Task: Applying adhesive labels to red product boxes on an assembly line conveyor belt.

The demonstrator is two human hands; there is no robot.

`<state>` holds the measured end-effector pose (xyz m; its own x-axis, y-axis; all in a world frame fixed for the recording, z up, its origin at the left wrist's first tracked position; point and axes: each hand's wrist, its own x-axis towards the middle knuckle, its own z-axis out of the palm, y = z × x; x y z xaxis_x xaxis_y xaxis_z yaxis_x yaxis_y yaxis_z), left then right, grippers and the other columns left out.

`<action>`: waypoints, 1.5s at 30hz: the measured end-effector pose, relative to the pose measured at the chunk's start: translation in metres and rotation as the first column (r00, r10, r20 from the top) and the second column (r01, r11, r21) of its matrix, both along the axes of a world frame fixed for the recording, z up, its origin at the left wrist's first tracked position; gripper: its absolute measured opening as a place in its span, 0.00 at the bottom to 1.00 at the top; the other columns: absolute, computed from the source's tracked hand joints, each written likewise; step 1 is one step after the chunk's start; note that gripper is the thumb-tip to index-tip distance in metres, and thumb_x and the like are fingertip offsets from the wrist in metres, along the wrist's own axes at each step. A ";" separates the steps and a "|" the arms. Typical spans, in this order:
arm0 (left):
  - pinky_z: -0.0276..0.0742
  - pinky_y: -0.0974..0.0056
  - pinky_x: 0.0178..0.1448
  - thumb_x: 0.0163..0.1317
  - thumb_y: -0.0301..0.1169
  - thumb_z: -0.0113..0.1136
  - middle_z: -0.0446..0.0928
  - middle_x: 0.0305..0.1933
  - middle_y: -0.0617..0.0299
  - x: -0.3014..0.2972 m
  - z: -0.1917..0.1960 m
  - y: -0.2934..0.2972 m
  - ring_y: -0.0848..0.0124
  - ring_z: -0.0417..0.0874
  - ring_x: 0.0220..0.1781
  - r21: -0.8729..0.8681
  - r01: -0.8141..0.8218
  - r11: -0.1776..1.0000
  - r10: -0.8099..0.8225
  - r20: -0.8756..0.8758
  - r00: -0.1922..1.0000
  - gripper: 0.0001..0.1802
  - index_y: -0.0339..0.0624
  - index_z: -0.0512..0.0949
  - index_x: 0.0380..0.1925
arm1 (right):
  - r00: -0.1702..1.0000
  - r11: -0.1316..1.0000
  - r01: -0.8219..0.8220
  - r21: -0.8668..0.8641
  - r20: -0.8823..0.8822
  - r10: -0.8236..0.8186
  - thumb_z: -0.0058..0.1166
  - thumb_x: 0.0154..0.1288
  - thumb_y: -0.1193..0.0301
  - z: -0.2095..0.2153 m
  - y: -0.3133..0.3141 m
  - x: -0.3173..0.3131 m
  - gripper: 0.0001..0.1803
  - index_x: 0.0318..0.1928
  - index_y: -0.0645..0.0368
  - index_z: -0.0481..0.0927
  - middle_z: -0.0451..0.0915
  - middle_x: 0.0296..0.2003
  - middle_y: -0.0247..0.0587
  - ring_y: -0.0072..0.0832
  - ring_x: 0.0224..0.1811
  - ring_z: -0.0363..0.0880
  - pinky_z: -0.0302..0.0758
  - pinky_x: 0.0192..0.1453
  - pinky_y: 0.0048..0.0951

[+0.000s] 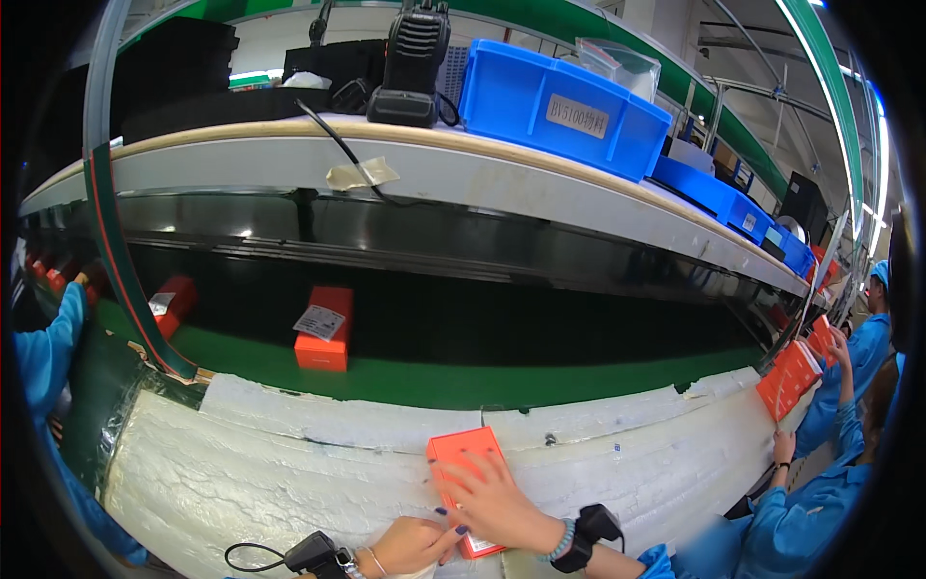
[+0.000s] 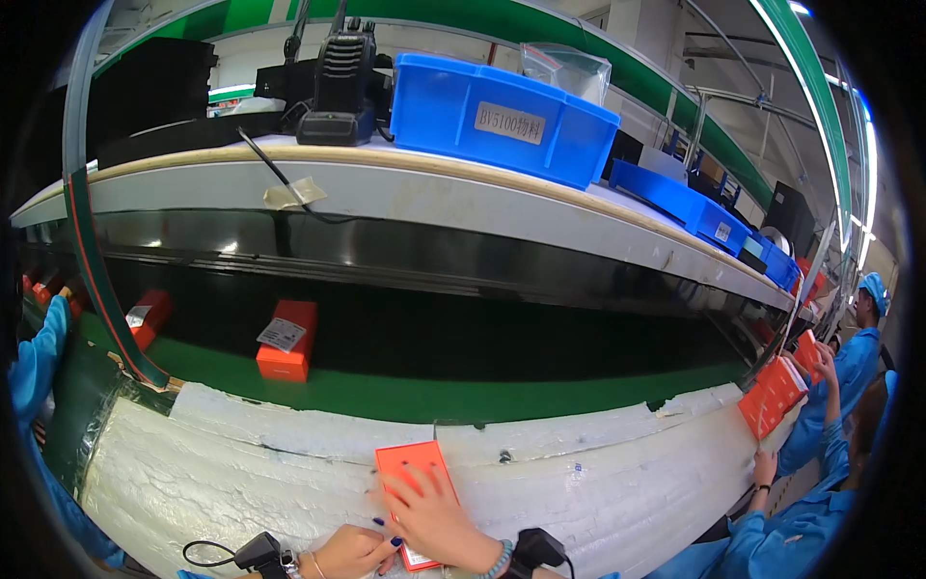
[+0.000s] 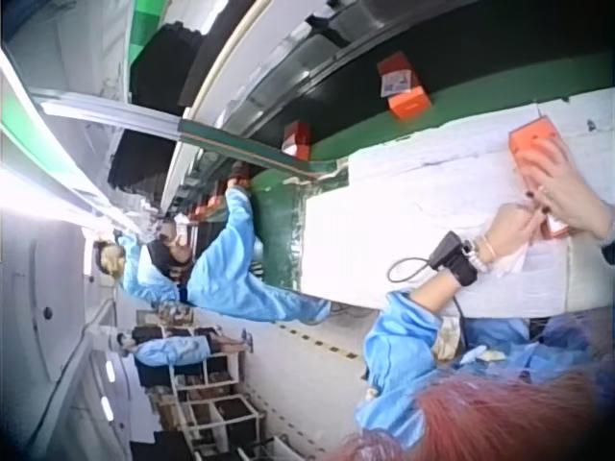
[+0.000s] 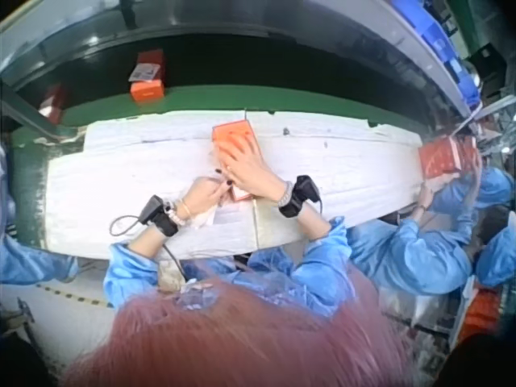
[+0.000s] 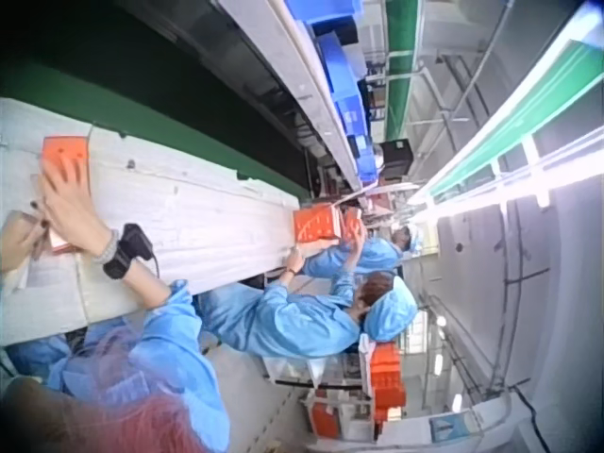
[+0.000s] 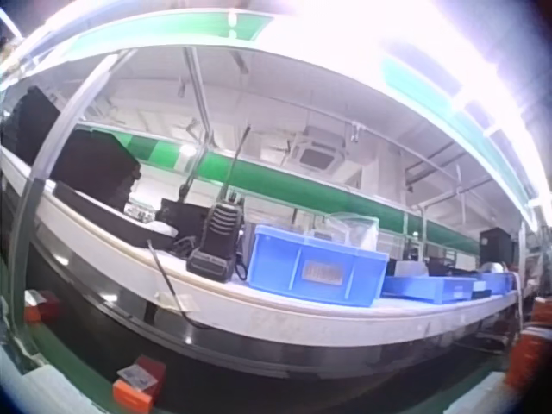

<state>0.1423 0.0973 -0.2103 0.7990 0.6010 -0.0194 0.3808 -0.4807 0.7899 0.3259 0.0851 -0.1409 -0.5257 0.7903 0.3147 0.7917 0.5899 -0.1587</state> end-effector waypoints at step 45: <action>0.71 0.64 0.30 0.72 0.36 0.43 0.77 0.23 0.51 -0.008 -0.002 0.016 0.66 0.77 0.24 -0.321 -0.514 0.796 0.604 0.366 0.708 0.17 0.37 0.77 0.32 | 0.901 0.904 0.427 0.019 -0.088 -0.424 0.59 0.48 0.46 -0.005 0.137 -0.032 0.44 0.61 0.60 0.70 0.68 0.60 0.52 0.57 0.43 0.76 0.79 0.44 0.48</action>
<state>0.1344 0.1131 -0.2125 0.2662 0.9604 0.0821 0.1334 -0.1211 0.9836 0.2934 0.2216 -0.1454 -0.1136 0.9202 0.3747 0.9544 0.2058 -0.2162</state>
